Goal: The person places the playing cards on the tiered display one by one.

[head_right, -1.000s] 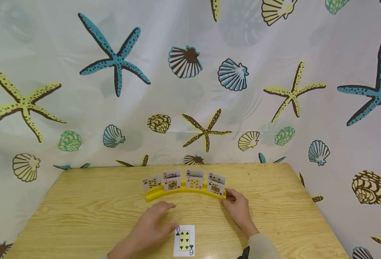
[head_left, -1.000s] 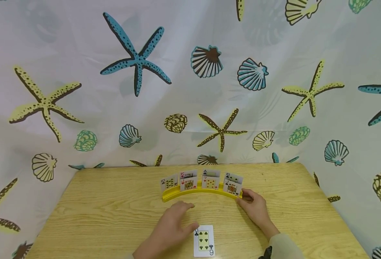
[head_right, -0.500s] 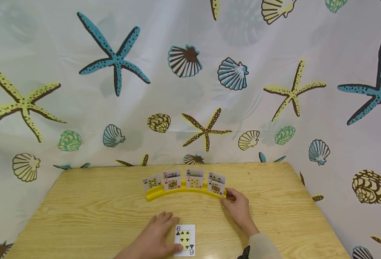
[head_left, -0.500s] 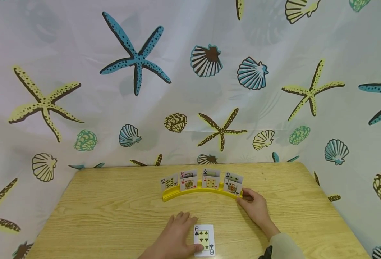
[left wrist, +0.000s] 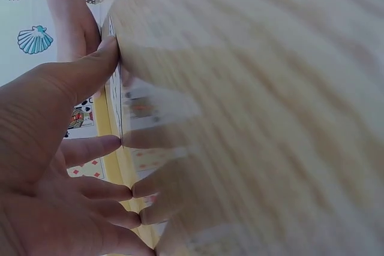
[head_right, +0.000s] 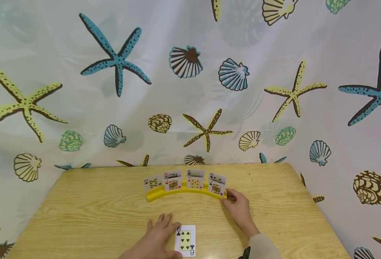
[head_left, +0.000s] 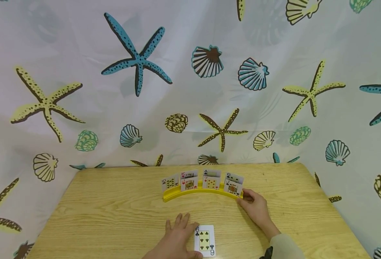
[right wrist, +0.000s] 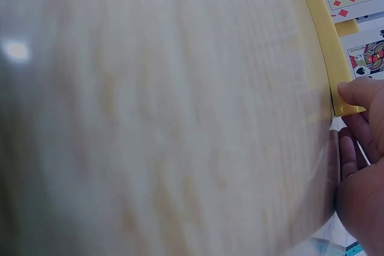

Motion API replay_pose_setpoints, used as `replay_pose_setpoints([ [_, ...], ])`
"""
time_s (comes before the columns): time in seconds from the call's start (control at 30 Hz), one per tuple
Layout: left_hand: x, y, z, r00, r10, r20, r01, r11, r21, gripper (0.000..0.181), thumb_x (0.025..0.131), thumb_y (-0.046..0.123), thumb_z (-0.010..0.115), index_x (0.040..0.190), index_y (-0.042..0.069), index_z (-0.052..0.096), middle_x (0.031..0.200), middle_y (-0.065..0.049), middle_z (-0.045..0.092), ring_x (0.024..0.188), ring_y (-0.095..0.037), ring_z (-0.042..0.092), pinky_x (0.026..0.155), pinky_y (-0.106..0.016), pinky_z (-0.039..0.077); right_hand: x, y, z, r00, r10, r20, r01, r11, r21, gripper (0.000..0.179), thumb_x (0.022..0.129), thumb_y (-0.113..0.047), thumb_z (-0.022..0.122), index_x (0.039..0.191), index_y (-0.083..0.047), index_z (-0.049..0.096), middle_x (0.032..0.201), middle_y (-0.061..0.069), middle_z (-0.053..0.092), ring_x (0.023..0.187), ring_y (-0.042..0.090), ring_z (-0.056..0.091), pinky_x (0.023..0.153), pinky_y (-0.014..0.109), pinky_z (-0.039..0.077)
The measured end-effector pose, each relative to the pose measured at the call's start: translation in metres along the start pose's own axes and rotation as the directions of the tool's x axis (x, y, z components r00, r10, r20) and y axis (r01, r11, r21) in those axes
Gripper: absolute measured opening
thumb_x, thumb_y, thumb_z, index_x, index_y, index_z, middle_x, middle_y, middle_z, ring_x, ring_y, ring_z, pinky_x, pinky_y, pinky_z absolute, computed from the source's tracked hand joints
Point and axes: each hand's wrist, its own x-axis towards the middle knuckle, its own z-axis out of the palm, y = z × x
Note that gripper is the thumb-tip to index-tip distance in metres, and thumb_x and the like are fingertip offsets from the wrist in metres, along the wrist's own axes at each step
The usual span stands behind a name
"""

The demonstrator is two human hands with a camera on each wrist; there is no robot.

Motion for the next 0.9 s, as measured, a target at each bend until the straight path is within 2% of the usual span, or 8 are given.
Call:
replay_pose_setpoints([
  [0.27, 0.002, 0.0024, -0.001, 1.0, -0.028, -0.001, 0.028, 0.999, -0.029, 0.086, 0.078, 0.052, 0.091, 0.143, 0.006, 0.059, 0.158, -0.038, 0.041, 0.144, -0.067, 0.034, 0.099, -0.095, 0.024, -0.0003, 0.0006, 0.0, 1.0, -0.001, -0.002, 0.001, 1.0, 0.0, 0.049, 0.094, -0.014, 0.08, 0.137, 0.002, 0.066, 0.125, 0.02, 0.073, 0.109, 0.029, 0.073, 0.084, 0.02, 0.057],
  [0.53, 0.0041, 0.0049, -0.0012, 0.999, -0.049, -0.01, 0.048, 0.998, -0.04, 0.086, 0.076, 0.049, 0.094, 0.14, 0.004, 0.059, 0.157, -0.038, 0.042, 0.144, -0.067, 0.034, 0.1, -0.095, 0.023, -0.0006, -0.0003, 0.0004, 1.0, -0.003, -0.008, 0.003, 1.0, 0.006, 0.048, 0.094, -0.013, 0.081, 0.137, 0.002, 0.067, 0.124, 0.02, 0.073, 0.108, 0.03, 0.073, 0.087, 0.027, 0.061],
  [0.9, 0.0055, 0.0086, -0.0007, 0.997, -0.075, -0.017, 0.074, 0.995, -0.072, 0.09, 0.073, 0.047, 0.096, 0.139, 0.0, 0.057, 0.157, -0.038, 0.041, 0.145, -0.066, 0.033, 0.101, -0.094, 0.023, -0.003, -0.0027, -0.0003, 1.0, -0.008, -0.013, 0.008, 1.0, 0.002, 0.047, 0.094, -0.014, 0.081, 0.136, 0.001, 0.068, 0.124, 0.02, 0.074, 0.108, 0.03, 0.073, 0.087, 0.028, 0.061],
])
